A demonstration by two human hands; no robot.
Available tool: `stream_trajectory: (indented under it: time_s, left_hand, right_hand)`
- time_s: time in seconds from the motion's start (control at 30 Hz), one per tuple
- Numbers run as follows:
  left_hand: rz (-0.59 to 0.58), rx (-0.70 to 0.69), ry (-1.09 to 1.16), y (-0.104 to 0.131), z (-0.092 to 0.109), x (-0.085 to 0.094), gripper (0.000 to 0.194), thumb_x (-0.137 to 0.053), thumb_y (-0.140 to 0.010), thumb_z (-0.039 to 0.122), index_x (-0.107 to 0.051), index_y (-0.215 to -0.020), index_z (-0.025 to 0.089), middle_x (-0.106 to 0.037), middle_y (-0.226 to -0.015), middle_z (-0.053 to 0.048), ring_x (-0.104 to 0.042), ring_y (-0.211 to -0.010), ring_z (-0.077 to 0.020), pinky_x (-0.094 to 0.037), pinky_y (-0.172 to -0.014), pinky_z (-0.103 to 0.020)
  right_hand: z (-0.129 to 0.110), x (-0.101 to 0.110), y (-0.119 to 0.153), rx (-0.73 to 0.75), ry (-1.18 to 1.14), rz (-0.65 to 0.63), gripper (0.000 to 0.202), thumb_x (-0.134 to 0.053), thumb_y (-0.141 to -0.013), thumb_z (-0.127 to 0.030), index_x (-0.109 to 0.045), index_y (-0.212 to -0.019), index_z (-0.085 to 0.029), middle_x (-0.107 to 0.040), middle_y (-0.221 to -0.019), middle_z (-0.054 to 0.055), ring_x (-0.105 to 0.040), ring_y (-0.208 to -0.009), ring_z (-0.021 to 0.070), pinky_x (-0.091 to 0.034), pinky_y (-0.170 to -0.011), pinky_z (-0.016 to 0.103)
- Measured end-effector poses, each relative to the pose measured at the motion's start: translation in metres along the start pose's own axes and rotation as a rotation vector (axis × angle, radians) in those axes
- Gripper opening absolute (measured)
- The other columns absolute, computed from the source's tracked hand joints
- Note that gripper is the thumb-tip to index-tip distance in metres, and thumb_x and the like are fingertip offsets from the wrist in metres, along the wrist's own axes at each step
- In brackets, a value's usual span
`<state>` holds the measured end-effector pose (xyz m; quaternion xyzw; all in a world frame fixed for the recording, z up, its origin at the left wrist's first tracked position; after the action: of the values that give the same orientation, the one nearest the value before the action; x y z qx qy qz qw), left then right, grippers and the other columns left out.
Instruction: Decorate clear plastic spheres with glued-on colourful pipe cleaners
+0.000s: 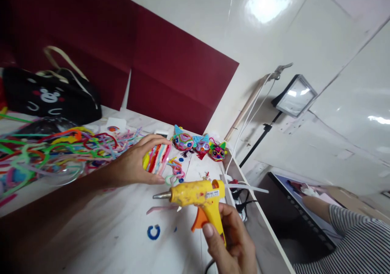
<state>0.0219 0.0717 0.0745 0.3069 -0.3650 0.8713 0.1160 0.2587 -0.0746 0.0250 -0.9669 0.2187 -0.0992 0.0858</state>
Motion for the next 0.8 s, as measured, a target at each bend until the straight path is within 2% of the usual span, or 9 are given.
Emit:
stream_trajectory:
  time_s: [0.17, 0.33, 0.47, 0.6, 0.8]
  left_hand:
    - [-0.025, -0.016, -0.011, 0.003, 0.005, -0.004, 0.088, -0.084, -0.058, 0.053, -0.049, -0.135, 0.030, -0.044, -0.142, -0.008, -0.045, -0.133, -0.0326, -0.038, -0.113, -0.044]
    - [-0.053, -0.011, -0.010, 0.005, 0.008, -0.007, 0.088, -0.085, -0.057, 0.051, -0.048, -0.135, 0.032, -0.041, -0.144, -0.007, -0.044, -0.134, -0.0333, -0.037, -0.113, -0.046]
    - [-0.078, -0.013, 0.009, 0.006, 0.010, -0.009, 0.088, -0.084, -0.058, 0.052, -0.047, -0.136, 0.033, -0.041, -0.145, -0.006, -0.044, -0.134, -0.0330, -0.037, -0.113, -0.046]
    - [-0.088, -0.012, 0.019, 0.007, 0.013, -0.009, 0.088, -0.085, -0.058, 0.051, -0.048, -0.136, 0.032, -0.043, -0.144, -0.006, -0.045, -0.134, -0.0329, -0.038, -0.113, -0.044]
    - [-0.103, -0.006, 0.036, 0.008, 0.016, -0.009, 0.090, -0.085, -0.057, 0.051, -0.048, -0.136, 0.030, -0.041, -0.145, -0.007, -0.045, -0.134, -0.0327, -0.036, -0.115, -0.044]
  right_hand:
    - [0.001, -0.006, -0.006, 0.100, -0.114, 0.107, 0.045, -0.080, -0.072, -0.049, -0.053, -0.100, -0.027, -0.068, -0.088, 0.003, -0.063, -0.068, 0.0158, -0.045, -0.048, 0.020]
    - [0.009, -0.006, -0.006, 0.179, -0.034, 0.132, 0.047, -0.079, -0.073, -0.050, -0.059, -0.104, -0.023, -0.072, -0.092, 0.010, -0.071, -0.084, 0.0265, -0.055, -0.056, 0.028]
    - [0.010, -0.004, -0.001, 0.246, -0.052, 0.179, 0.047, -0.079, -0.076, -0.044, -0.057, -0.112, -0.024, -0.074, -0.095, 0.011, -0.073, -0.079, 0.0259, -0.056, -0.055, 0.030]
    - [0.006, -0.010, 0.001, 0.334, 0.002, 0.151, 0.033, -0.074, -0.081, -0.040, -0.060, -0.106, -0.024, -0.076, -0.089, 0.010, -0.074, -0.076, 0.0263, -0.059, -0.059, 0.034]
    - [0.008, -0.010, 0.001, 0.389, 0.071, 0.188, 0.031, -0.075, -0.078, -0.039, -0.062, -0.099, -0.020, -0.073, -0.090, 0.011, -0.072, -0.083, 0.0294, -0.060, -0.069, 0.039]
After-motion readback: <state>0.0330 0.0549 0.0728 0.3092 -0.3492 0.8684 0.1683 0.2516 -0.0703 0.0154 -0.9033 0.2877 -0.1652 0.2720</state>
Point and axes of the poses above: each hand's wrist, its own y-axis away from the middle knuckle, its own x-axis out of the back of the hand, z = x × y, the point moved 9 cm from there along -y, towards the middle knuckle
